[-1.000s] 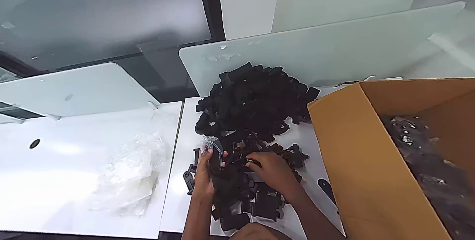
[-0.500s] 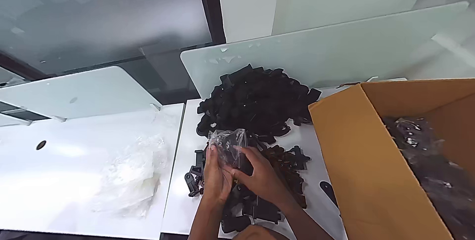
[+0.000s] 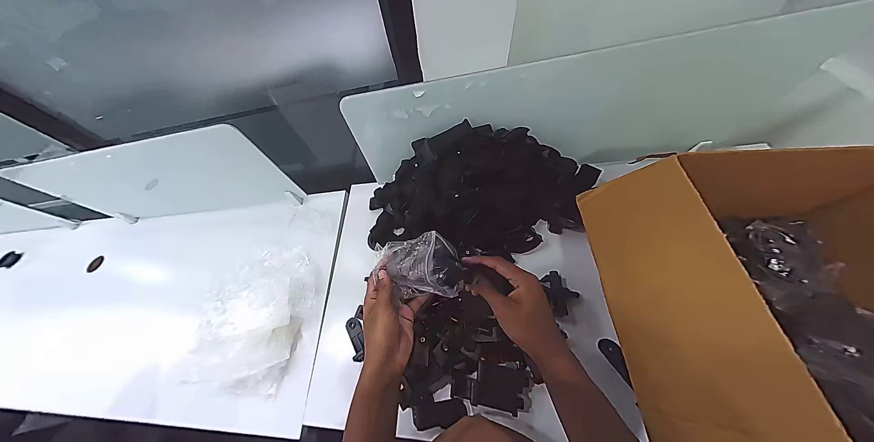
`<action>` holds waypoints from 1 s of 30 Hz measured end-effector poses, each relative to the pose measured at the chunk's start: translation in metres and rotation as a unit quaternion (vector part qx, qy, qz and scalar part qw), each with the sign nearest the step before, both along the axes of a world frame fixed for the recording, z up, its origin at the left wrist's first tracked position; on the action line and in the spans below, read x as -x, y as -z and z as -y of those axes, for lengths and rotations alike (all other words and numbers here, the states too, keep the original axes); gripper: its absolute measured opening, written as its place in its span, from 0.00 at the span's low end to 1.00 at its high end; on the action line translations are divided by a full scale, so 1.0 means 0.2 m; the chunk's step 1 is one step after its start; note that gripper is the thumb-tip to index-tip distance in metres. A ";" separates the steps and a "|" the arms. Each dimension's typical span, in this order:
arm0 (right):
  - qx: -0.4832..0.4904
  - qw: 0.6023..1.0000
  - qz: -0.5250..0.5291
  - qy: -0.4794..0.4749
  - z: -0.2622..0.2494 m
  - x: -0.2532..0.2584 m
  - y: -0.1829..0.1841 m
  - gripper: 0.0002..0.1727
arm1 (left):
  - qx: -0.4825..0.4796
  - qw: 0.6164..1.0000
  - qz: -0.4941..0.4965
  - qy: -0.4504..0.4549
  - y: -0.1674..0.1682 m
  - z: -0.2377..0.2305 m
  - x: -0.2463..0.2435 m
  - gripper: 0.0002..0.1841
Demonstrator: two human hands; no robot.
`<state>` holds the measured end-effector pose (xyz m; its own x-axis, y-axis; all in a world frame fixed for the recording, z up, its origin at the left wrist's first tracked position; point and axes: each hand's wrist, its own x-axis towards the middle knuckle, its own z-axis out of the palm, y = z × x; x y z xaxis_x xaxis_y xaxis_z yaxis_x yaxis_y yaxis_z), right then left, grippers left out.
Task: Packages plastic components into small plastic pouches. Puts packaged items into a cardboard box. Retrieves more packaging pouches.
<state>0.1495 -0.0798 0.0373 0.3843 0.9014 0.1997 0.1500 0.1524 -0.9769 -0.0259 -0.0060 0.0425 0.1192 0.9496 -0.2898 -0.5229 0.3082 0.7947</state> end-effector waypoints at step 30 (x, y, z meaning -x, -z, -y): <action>0.113 0.951 0.285 -0.049 -0.02 0.00 -0.04 0.14 | -0.034 0.988 0.039 0.148 0.08 0.07 0.03 0.25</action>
<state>0.1490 -0.0763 0.0444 0.1834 0.9721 0.1463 0.6600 -0.0115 -0.7512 -0.0323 -0.0193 0.0261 0.4148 0.8866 -0.2046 -0.4782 0.4037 0.7800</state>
